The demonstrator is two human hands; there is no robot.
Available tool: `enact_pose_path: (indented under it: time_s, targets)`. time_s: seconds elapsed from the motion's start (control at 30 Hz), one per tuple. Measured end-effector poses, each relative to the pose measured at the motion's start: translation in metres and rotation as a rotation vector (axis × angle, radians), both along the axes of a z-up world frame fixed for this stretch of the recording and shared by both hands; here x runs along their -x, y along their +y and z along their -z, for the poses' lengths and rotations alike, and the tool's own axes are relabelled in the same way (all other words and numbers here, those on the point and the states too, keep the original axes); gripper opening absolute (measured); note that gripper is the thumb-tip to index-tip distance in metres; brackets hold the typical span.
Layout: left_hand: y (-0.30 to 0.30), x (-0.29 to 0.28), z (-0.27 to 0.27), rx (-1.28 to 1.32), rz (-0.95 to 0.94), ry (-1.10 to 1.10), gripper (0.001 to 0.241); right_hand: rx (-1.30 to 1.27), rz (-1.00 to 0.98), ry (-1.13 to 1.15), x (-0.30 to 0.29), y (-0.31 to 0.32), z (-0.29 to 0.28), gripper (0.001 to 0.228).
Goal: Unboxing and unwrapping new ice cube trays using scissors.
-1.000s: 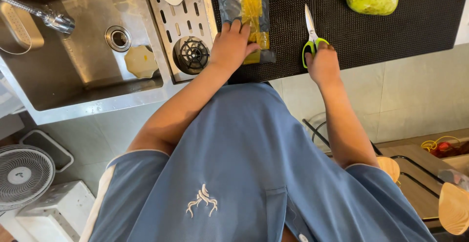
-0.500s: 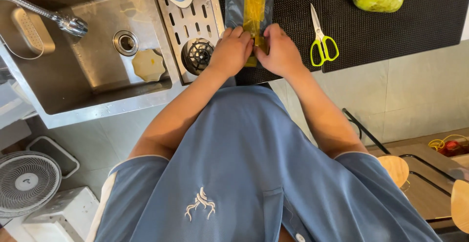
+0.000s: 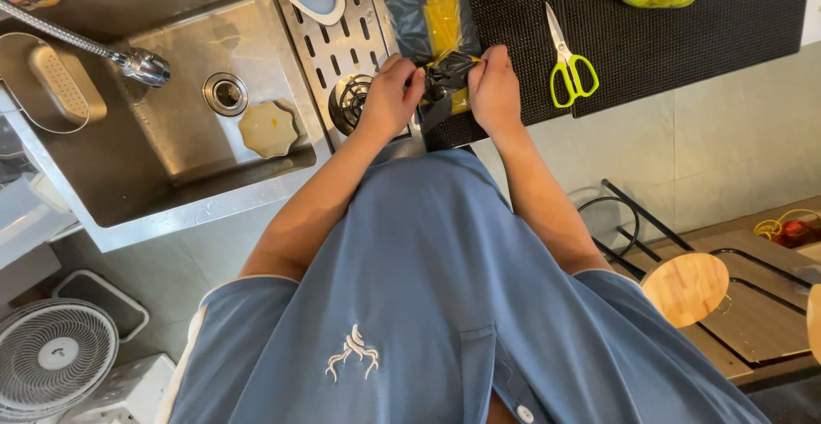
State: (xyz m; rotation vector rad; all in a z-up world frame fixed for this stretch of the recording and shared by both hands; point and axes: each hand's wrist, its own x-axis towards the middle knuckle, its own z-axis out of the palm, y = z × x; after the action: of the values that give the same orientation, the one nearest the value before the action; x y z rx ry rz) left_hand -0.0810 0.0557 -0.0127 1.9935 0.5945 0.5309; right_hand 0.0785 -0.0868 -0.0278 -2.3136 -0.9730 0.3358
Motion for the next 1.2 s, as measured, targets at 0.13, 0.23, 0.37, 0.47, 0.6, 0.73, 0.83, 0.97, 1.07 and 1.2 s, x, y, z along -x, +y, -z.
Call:
enact_pose_path:
  time_s: [0.13,0.23,0.37,0.47,0.6,0.73,0.83,0.97,1.07,1.2]
  targets:
    - [0.006,0.011,0.012,0.054,-0.025,-0.023,0.017,-0.113,-0.129,0.246,-0.018,-0.014,-0.013,0.01]
    - [0.012,0.007,-0.018,0.121,-0.014,0.051,0.023,-0.146,0.008,0.197,-0.051,-0.042,0.0,0.01]
    - [0.009,-0.001,-0.032,0.057,0.061,-0.01,0.023,0.101,0.355,-0.307,-0.109,-0.109,0.049,0.018]
    - [0.006,-0.008,-0.043,-0.107,0.119,0.043,0.023,0.208,0.229,-0.256,-0.129,-0.127,0.052,0.032]
    - [0.001,-0.023,-0.045,-0.14,0.099,0.391,0.044,0.25,0.139,-0.108,-0.135,-0.136,0.044,0.03]
    - [0.004,-0.041,-0.038,-0.208,0.101,0.534,0.04,0.389,-0.056,-0.15,-0.139,-0.133,0.03,0.045]
    - [0.002,-0.037,-0.02,-0.209,0.084,0.397,0.024,0.474,-0.039,-0.059,-0.144,-0.146,0.051,0.043]
    - [0.005,-0.03,-0.008,-0.2,0.116,0.282,0.019,0.419,0.099,0.412,-0.114,-0.125,-0.013,0.039]
    - [0.006,-0.025,-0.008,-0.132,0.122,0.207,0.016,-0.048,0.166,1.003,-0.076,-0.11,-0.045,0.029]
    - [0.001,-0.019,-0.006,-0.138,0.142,0.198,0.016,-0.441,0.019,1.396,-0.015,-0.088,-0.083,0.036]
